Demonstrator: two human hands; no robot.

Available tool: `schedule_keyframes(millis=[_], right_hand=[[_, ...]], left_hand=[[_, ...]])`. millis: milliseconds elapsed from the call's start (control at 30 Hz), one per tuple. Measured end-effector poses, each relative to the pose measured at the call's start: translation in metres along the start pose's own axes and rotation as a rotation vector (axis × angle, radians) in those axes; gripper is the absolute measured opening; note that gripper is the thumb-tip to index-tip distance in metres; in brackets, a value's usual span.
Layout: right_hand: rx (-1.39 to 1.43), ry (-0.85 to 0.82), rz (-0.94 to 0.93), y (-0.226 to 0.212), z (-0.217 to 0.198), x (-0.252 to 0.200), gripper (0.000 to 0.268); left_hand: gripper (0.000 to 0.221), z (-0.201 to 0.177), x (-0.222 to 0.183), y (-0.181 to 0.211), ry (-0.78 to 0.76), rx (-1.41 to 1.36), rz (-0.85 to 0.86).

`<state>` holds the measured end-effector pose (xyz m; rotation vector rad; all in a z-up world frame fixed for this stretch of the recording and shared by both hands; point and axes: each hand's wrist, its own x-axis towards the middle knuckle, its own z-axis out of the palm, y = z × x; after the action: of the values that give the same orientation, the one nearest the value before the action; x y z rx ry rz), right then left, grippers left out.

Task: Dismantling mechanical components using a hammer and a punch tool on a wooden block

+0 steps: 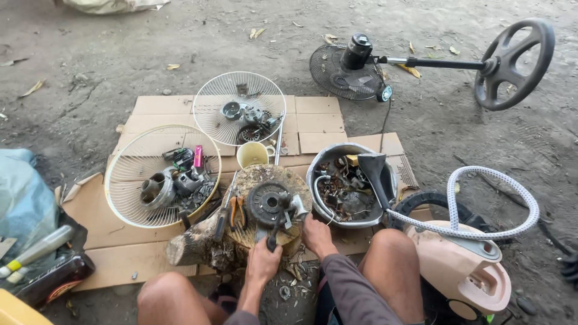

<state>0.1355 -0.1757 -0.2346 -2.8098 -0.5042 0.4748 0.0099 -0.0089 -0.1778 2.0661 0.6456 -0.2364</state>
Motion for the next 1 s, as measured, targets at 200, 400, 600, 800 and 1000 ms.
schedule_keyframes(millis=[200, 400, 600, 800, 1000], right_hand=[[0.261, -0.089, 0.158, -0.010, -0.043, -0.019, 0.036], [0.466, -0.160, 0.289, -0.008, -0.033, -0.008, 0.033], [0.521, -0.080, 0.455, 0.007, -0.025, 0.008, 0.042], [0.846, 0.035, 0.261, 0.002, -0.029, 0.011, 0.029], [0.844, -0.062, 0.190, -0.041, -0.057, 0.009, 0.031]], left_hand=[[0.044, -0.010, -0.023, 0.034, 0.201, 0.178, -0.028], [0.066, 0.024, 0.034, -0.029, 0.215, 0.278, 0.094], [0.053, 0.020, 0.027, -0.007, 0.289, 0.254, 0.076], [0.064, 0.032, 0.042, -0.028, 0.336, 0.471, 0.151], [0.058, 0.022, 0.047, -0.027, 0.229, 0.386, 0.097]])
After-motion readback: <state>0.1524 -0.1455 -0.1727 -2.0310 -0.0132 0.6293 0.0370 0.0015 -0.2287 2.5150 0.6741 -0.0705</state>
